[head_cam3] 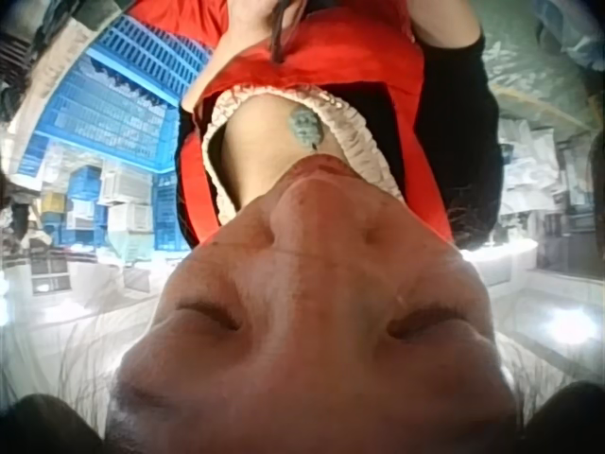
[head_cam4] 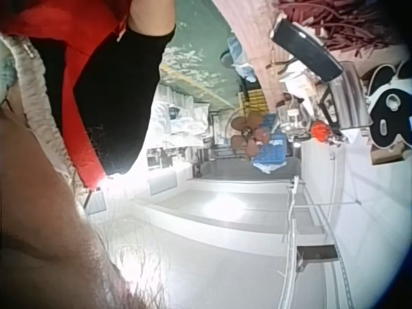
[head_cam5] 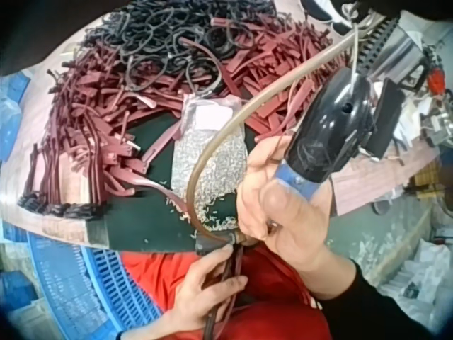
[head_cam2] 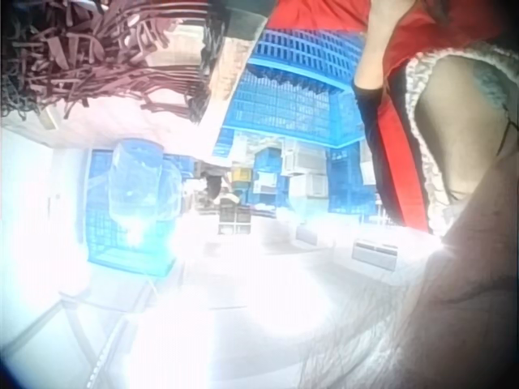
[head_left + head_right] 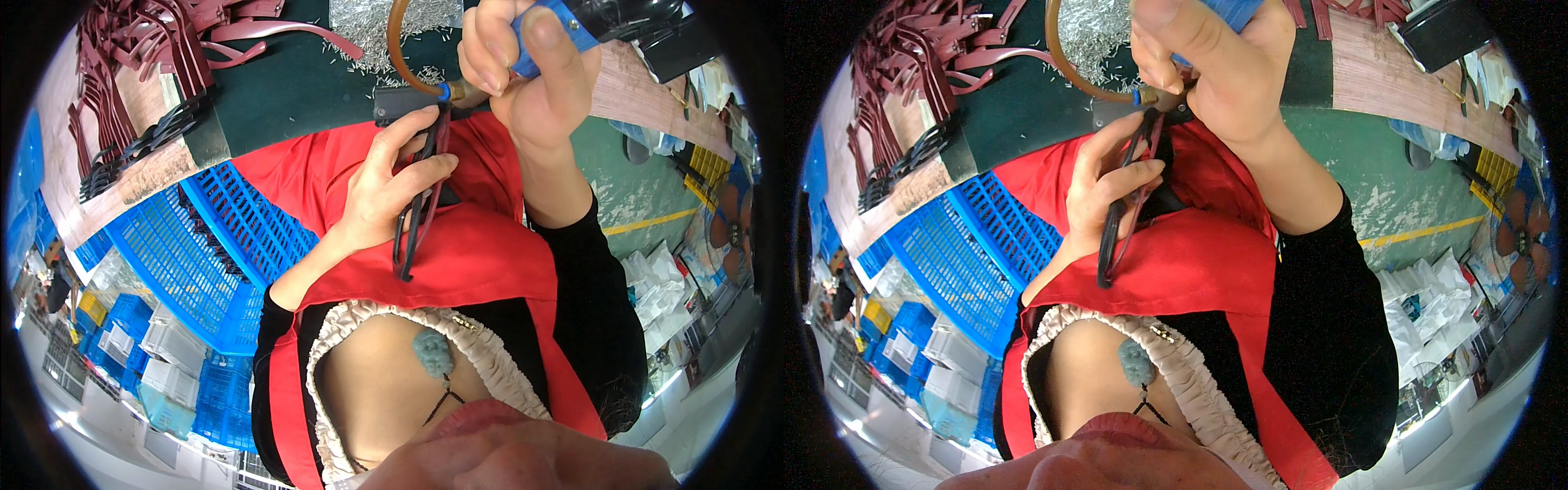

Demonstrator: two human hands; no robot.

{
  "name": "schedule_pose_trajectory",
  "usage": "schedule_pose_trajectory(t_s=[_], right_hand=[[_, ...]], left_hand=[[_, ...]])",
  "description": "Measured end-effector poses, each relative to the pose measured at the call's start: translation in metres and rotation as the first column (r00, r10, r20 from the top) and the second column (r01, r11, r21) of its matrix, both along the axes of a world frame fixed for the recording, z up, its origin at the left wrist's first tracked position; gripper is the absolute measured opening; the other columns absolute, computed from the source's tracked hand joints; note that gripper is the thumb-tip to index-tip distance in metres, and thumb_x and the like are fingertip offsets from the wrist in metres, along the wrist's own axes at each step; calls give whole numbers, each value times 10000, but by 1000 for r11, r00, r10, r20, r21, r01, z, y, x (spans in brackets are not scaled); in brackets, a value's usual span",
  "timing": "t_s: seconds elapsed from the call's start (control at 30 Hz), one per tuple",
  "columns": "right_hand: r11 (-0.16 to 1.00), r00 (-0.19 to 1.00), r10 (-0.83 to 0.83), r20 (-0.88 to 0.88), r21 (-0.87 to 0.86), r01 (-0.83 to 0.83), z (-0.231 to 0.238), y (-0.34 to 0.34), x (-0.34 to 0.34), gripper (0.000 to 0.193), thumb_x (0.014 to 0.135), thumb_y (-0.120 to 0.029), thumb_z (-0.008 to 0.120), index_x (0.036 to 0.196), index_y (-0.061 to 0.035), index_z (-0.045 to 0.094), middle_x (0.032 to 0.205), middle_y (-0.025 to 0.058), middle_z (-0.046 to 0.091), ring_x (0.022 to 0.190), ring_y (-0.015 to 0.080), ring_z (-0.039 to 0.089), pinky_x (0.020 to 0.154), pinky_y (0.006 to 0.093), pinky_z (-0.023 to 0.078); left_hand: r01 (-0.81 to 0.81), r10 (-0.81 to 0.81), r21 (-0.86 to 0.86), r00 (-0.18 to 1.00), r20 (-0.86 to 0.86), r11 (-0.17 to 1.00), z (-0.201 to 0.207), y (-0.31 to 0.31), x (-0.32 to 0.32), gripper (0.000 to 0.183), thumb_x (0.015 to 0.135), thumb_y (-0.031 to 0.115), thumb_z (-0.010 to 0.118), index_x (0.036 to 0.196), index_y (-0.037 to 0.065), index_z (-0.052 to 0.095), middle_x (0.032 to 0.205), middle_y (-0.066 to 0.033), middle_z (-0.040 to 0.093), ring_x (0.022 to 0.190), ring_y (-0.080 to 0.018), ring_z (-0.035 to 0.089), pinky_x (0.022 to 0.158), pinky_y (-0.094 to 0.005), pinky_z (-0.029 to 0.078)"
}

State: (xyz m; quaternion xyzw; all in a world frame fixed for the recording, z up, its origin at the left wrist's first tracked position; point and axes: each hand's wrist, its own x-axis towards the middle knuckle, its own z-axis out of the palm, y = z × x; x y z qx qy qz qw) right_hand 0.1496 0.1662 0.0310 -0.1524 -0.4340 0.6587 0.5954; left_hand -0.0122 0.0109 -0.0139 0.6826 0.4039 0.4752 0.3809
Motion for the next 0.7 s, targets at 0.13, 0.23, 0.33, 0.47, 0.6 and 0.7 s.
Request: schedule_pose_trajectory(t_s=[0.13,0.23,0.33,0.47,0.6,0.7], right_hand=[[996,987,0,-160,-86,-14,4,4,-4,414,973,-268,709,1219,-5,504,678,48,505,494,130,485,455,256,383],[998,996,22,-84,-55,-27,5,4,-1,401,975,-267,700,1222,-14,511,674,45,504,488,132,483,449,256,377],[1000,999,24,44,-20,-23,6,2,3,381,978,-257,691,1232,-28,522,669,42,503,486,132,485,444,253,372],[999,1000,4,27,-39,-3,4,-2,5,371,980,-252,690,1250,-47,539,666,36,499,488,128,486,446,247,368],[999,998,39,-48,35,-38,0,-4,0,374,982,-253,693,1256,-46,544,663,36,499,488,121,484,449,244,370],[992,998,50,-29,121,-46,2,-5,-4,383,979,-244,700,1251,-27,540,659,40,504,485,116,482,454,243,379]], left_hand=[[-29,29,-1,993,115,1000,-13,-10,2,422,766,-174,727,1143,16,721,1456,-277,462,1158,-342,667,934,-389,610],[-53,49,9,973,227,999,-15,-8,7,438,761,-228,715,1135,0,709,1457,-288,449,1178,-336,664,913,-372,614],[-95,78,44,954,290,995,-27,-10,12,440,761,-231,727,1128,10,704,1452,-301,451,1227,-376,642,938,-381,610],[-93,71,94,974,214,991,-32,-16,12,422,776,-201,737,1133,22,711,1437,-316,469,1303,-435,587,1024,-435,574],[-123,103,63,962,254,990,-36,-21,18,405,784,-196,734,1130,14,708,1428,-324,481,1313,-441,581,1053,-450,552],[-137,133,-9,940,315,990,-34,-25,23,404,782,-201,733,1126,10,703,1423,-324,488,1307,-435,589,1064,-451,543]])
